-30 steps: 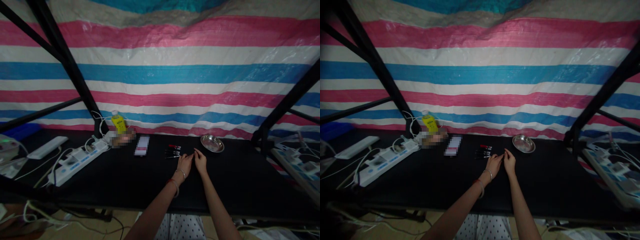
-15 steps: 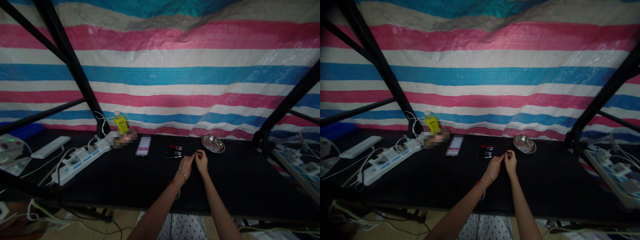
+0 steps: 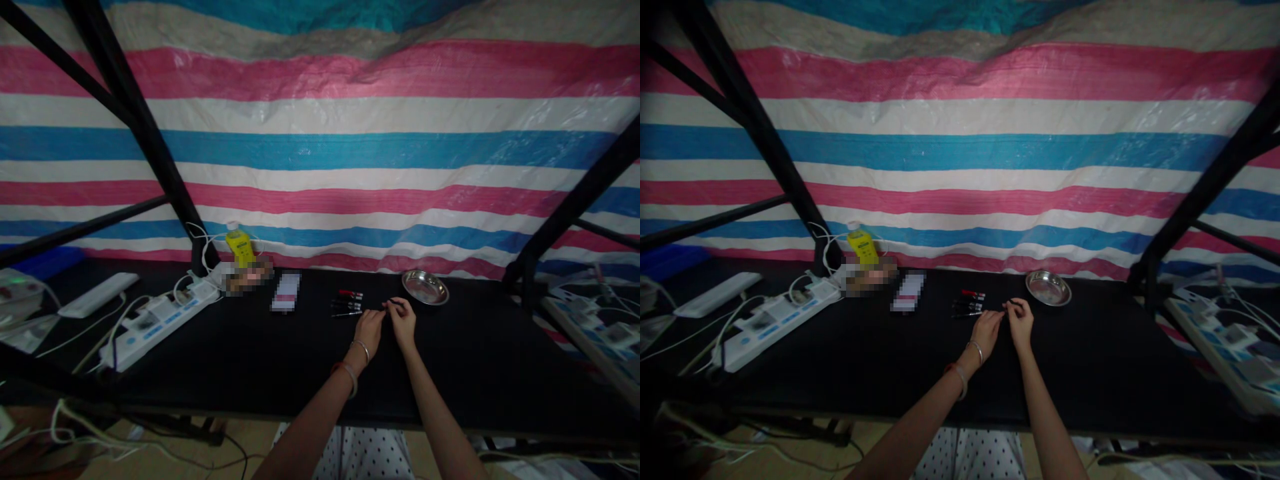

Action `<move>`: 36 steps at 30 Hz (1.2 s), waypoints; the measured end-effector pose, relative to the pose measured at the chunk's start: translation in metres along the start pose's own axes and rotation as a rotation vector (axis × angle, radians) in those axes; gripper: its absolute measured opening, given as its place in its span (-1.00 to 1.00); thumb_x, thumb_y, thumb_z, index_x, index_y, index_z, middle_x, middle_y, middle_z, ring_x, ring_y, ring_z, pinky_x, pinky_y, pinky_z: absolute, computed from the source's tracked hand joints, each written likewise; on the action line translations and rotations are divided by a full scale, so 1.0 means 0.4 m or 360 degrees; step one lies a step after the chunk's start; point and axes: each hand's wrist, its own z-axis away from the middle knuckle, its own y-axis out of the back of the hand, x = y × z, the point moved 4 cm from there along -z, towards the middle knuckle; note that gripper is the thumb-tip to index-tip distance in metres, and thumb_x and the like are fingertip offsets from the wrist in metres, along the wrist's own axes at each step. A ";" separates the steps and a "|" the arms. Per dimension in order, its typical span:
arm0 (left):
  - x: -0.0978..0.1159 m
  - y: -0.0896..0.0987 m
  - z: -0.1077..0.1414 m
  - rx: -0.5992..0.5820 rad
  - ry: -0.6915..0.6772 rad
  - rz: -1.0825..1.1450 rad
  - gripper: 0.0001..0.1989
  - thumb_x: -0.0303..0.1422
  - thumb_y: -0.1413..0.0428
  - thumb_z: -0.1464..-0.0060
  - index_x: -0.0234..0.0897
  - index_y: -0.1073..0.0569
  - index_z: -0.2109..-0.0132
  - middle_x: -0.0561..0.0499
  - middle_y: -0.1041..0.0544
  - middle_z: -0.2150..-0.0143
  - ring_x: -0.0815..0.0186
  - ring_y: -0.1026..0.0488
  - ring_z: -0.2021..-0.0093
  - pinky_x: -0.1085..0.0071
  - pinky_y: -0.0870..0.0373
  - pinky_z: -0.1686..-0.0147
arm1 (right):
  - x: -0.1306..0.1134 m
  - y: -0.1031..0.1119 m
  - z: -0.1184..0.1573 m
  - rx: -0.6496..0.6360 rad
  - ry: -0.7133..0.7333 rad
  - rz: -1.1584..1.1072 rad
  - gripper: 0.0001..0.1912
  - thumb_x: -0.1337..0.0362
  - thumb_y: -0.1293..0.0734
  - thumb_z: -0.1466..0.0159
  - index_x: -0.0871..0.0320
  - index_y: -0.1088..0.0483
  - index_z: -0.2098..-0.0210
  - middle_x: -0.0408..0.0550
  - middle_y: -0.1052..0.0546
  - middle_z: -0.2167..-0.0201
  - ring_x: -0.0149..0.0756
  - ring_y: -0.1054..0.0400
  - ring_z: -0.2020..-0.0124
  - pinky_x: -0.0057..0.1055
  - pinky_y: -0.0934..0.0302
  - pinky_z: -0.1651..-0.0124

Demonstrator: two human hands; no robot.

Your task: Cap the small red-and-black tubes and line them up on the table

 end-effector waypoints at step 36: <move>0.019 0.004 0.009 0.0018 -0.0240 0.0178 -0.65 -0.62 0.09 -0.10 -0.26 -0.45 0.06 -0.04 -0.51 0.10 0.34 -0.42 0.06 0.34 -0.42 0.02 | -0.021 -0.013 0.001 -0.0254 -0.0404 -0.0135 -0.57 0.08 -0.51 0.18 0.17 -0.43 0.38 -0.09 -0.54 0.55 -0.27 -0.43 0.49 -0.38 -0.29 0.38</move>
